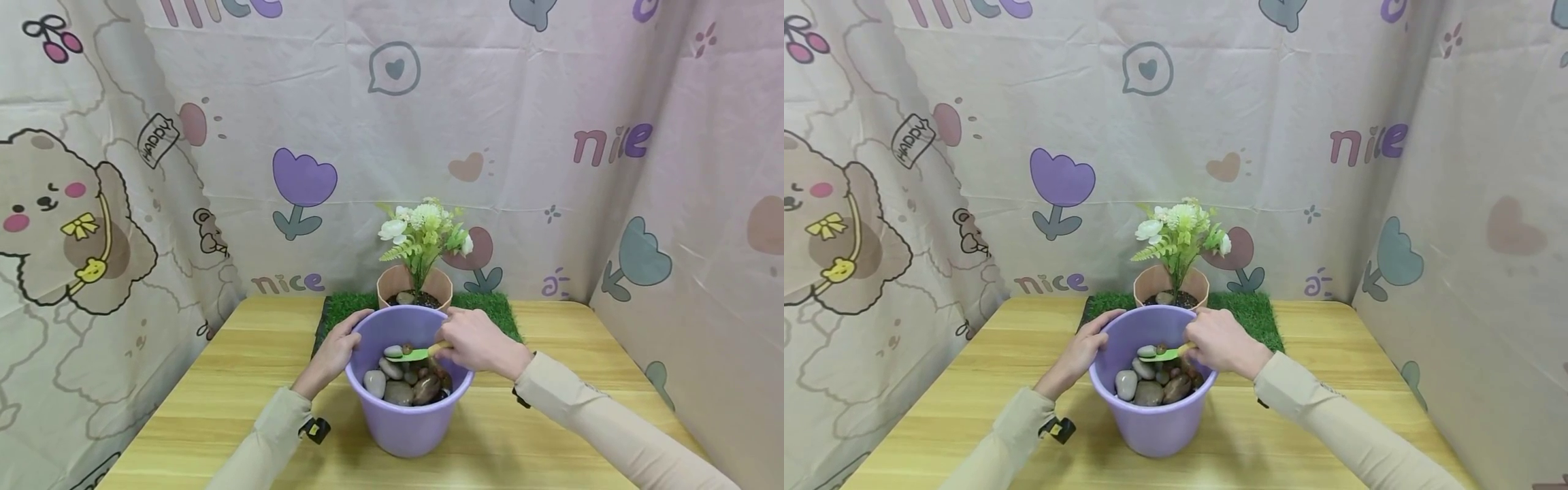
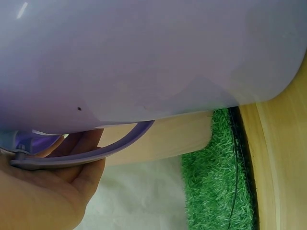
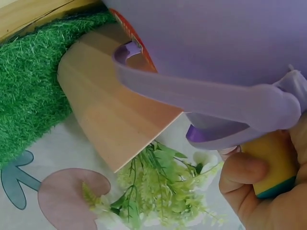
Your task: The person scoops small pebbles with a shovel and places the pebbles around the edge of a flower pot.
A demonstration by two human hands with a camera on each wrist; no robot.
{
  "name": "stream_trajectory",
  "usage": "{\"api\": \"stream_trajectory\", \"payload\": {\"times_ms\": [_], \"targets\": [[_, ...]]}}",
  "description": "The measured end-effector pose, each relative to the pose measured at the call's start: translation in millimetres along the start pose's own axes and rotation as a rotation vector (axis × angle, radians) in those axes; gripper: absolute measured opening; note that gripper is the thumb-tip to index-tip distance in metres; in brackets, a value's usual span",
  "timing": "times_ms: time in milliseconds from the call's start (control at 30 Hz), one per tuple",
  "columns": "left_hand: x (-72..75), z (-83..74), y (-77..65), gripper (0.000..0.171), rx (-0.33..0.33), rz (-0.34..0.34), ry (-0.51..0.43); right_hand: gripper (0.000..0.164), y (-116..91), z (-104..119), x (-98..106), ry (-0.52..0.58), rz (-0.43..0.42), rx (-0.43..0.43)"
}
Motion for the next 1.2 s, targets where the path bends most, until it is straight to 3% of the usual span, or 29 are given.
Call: {"api": "stream_trajectory", "payload": {"times_ms": [600,1200], "targets": [[-0.5,1.7,0.6,0.065,0.005,-0.008,-0.014,0.015,-9.5,-12.1,8.6,0.123,-0.069,-0.063],[-0.9,-1.2,0.5,0.063,-0.009,-0.009,-0.027,0.018,-18.0,-27.6,11.6,0.127,-0.080,-0.152]]}}
Point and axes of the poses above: each hand's wrist, its own y-axis towards the middle knuckle, its own x-axis out of the back of the hand, z = x × y, the point moved 9 cm from there along y, towards the middle knuckle, and after that the axes turned 12 degrees about -x, right-handed, at the moved point
